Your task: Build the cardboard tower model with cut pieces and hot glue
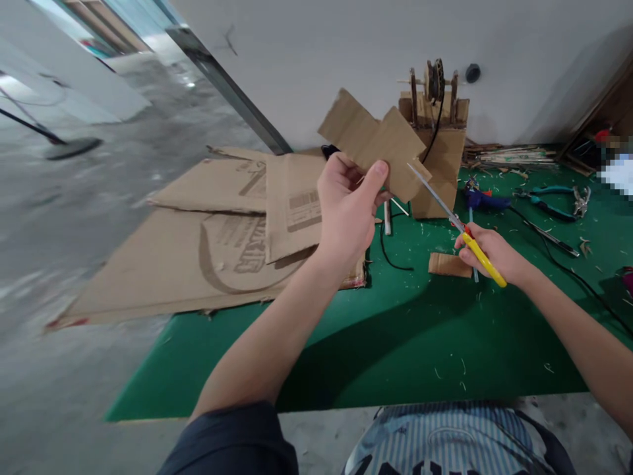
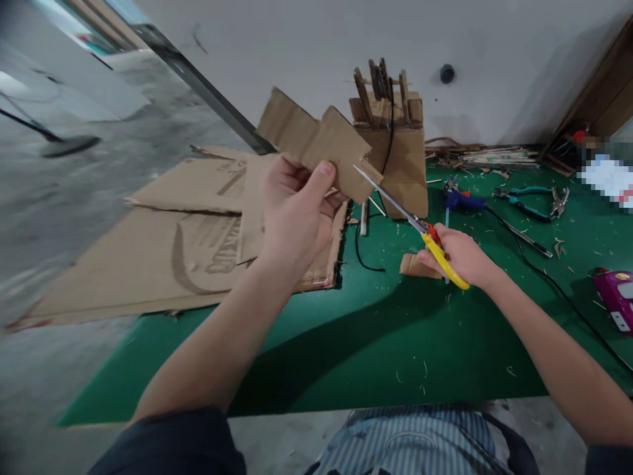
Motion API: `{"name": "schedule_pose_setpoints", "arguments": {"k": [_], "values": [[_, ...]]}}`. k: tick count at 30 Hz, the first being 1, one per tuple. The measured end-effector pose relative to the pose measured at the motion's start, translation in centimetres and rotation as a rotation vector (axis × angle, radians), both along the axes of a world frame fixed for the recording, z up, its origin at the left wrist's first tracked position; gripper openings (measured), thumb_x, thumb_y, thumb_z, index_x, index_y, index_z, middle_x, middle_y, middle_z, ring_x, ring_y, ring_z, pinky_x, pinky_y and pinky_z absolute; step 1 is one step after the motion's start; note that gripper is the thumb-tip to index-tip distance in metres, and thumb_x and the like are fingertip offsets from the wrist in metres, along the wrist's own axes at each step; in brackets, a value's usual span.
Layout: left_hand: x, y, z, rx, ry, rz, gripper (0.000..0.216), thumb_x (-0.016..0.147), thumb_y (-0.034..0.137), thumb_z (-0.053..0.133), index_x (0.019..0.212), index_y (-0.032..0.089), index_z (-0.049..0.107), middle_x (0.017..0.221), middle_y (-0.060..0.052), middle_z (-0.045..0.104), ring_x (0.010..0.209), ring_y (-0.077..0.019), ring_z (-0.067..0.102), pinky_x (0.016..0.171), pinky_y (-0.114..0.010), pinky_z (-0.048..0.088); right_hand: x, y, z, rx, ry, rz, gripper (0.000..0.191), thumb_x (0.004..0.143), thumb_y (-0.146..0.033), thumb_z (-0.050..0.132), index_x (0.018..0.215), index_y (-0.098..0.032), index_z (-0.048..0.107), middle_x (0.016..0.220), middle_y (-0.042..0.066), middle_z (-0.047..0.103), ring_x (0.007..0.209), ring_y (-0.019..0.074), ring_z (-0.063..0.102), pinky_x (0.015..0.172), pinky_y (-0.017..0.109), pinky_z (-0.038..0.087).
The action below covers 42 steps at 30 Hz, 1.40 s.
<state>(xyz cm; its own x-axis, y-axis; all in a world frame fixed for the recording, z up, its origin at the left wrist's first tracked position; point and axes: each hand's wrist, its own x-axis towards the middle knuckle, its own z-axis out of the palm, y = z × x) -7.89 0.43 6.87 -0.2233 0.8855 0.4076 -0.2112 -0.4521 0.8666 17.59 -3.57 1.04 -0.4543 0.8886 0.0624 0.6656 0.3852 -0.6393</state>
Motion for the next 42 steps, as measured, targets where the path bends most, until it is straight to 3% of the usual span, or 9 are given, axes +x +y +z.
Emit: {"name": "schedule_pose_setpoints", "arguments": {"k": [6,12,19,28,36,42], "values": [[-0.1,0.1,-0.2,-0.021,0.038,0.001,0.052,0.067,0.055,0.092,0.087,0.022,0.057,0.086,0.001,0.066,0.071,-0.0112,0.067,0.056,-0.020,0.057,-0.4,0.0,-0.5,0.045,-0.005,-0.057,0.045,0.090,-0.066,0.048,0.082,-0.022,0.050,0.079,0.004,0.057,0.067,0.0167,0.053,0.065,0.032,0.038],[0.1,0.1,-0.3,0.002,0.065,-0.021,0.050,0.070,0.054,0.091,0.081,0.022,0.055,0.075,0.003,0.060,0.065,-0.0099,0.063,0.057,-0.022,0.058,-0.5,0.1,-0.3,0.134,-0.153,-0.108,0.047,0.090,-0.066,0.043,0.071,-0.024,0.041,0.071,0.004,0.053,0.063,0.0165,0.049,0.061,0.032,0.034],[0.1,-0.1,-0.2,-0.006,0.083,-0.029,0.051,0.067,0.055,0.092,0.087,0.021,0.060,0.086,-0.001,0.068,0.073,-0.0133,0.068,0.059,-0.024,0.060,-0.1,0.4,-0.6,0.206,-0.278,-0.106,0.040,0.093,-0.058,0.041,0.075,-0.022,0.045,0.074,0.007,0.059,0.067,0.0201,0.057,0.063,0.033,0.036],[0.6,-0.7,-0.4,0.034,0.180,-0.025,0.055,0.071,0.059,0.088,0.095,0.019,0.060,0.094,-0.005,0.070,0.083,-0.0197,0.075,0.063,-0.029,0.064,-0.2,-0.3,-0.3,0.155,-0.151,-0.079,0.035,0.090,-0.054,0.052,0.094,-0.020,0.057,0.085,0.007,0.065,0.075,0.0212,0.061,0.068,0.032,0.041],[0.7,-0.9,-0.6,0.000,0.193,-0.054,0.055,0.072,0.061,0.087,0.097,0.020,0.059,0.097,-0.006,0.071,0.099,-0.0261,0.076,0.076,-0.037,0.069,-0.5,-0.2,-0.1,0.185,-0.127,-0.121,0.035,0.090,-0.054,0.043,0.075,-0.023,0.044,0.075,0.007,0.060,0.068,0.0196,0.055,0.064,0.033,0.036],[0.8,-0.8,-0.5,-0.013,0.165,-0.056,0.049,0.073,0.056,0.088,0.093,0.021,0.060,0.091,-0.004,0.070,0.088,-0.0210,0.076,0.063,-0.027,0.065,-0.4,-0.2,-0.2,0.176,-0.132,-0.109,0.040,0.092,-0.056,0.042,0.068,-0.024,0.041,0.067,0.007,0.056,0.061,0.0190,0.052,0.061,0.034,0.036]]}}
